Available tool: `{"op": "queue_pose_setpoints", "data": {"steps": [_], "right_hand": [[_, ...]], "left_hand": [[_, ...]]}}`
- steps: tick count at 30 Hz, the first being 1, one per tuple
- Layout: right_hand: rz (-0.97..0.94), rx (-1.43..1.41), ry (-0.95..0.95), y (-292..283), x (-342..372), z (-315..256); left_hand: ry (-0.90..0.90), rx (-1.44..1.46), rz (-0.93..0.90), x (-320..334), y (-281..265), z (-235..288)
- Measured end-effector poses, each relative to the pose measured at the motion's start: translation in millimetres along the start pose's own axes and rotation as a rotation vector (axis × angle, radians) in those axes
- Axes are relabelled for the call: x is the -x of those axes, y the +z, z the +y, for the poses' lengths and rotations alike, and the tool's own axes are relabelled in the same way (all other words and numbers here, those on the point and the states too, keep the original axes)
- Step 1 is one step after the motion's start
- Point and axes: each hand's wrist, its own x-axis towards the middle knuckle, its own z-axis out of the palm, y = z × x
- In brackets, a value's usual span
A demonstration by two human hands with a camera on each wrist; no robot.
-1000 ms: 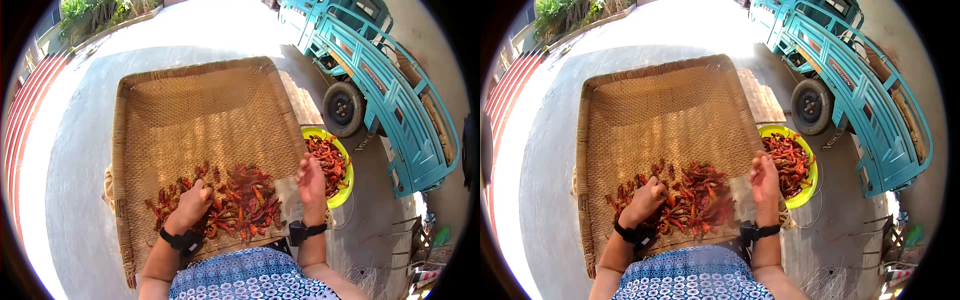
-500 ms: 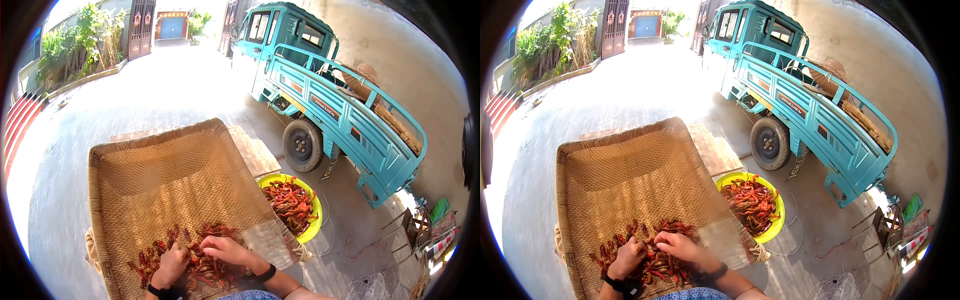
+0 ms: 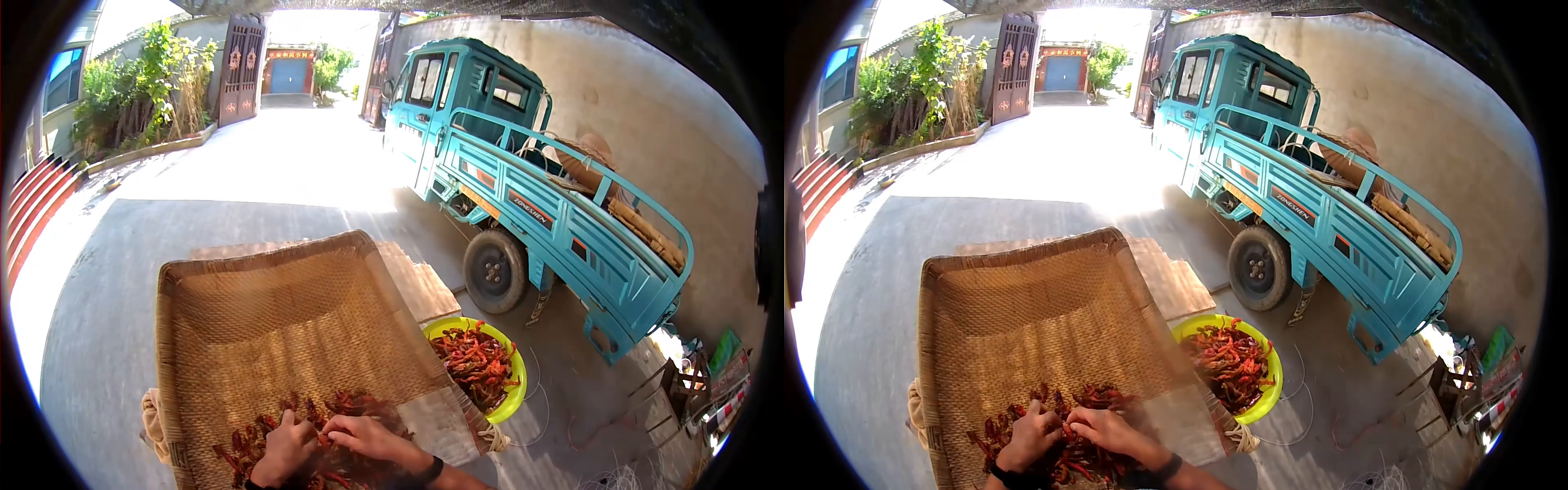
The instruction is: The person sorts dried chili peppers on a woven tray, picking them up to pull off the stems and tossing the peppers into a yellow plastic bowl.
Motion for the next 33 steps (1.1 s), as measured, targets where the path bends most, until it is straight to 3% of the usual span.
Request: {"op": "queue_pose_setpoints", "data": {"steps": [2, 5, 7, 10, 14, 18, 22, 26, 30, 33], "right_hand": [[0.052, 0.061, 0.017, 1.5, -0.3, -1.7], [0.056, 0.161, 0.049, -0.4, -0.9, -16.8], [-0.035, 0.165, 0.062, 0.5, -4.4, -11.5], [0.042, 0.205, -0.006, 9.7, -5.3, 1.0], [0.063, 0.269, 0.07, 6.5, -3.6, -5.0], [0.115, 0.09, 0.104, 4.6, -0.5, -18.8], [0.123, 0.113, 0.08, 6.8, 0.0, -16.6], [0.184, -0.235, 0.127, 7.1, 0.8, -7.1], [0.323, -0.593, 0.279, -16.4, 6.5, -0.5], [0.596, -0.811, 0.118, -52.2, 15.5, 12.4]], "left_hand": [[0.036, 0.101, 0.09, -2.3, -11.5, 12.0], [-0.049, 0.326, -0.04, -4.3, -18.1, 17.9], [-0.043, 0.33, -0.004, -3.0, -18.7, 20.7], [-0.014, 0.373, 0.043, -3.6, -16.9, 20.9], [-0.023, 0.483, 0.139, -5.0, -12.5, 15.4], [-0.06, 0.595, 0.085, -4.8, -14.1, 12.2], [-0.075, 0.661, 0.059, -6.4, -10.6, 12.0], [-0.072, 0.788, 0.041, -5.8, -6.8, 11.3], [0.088, 0.401, -0.128, -1.1, 21.8, -20.6], [0.061, 0.311, -0.28, 2.9, 15.8, -17.1]]}}
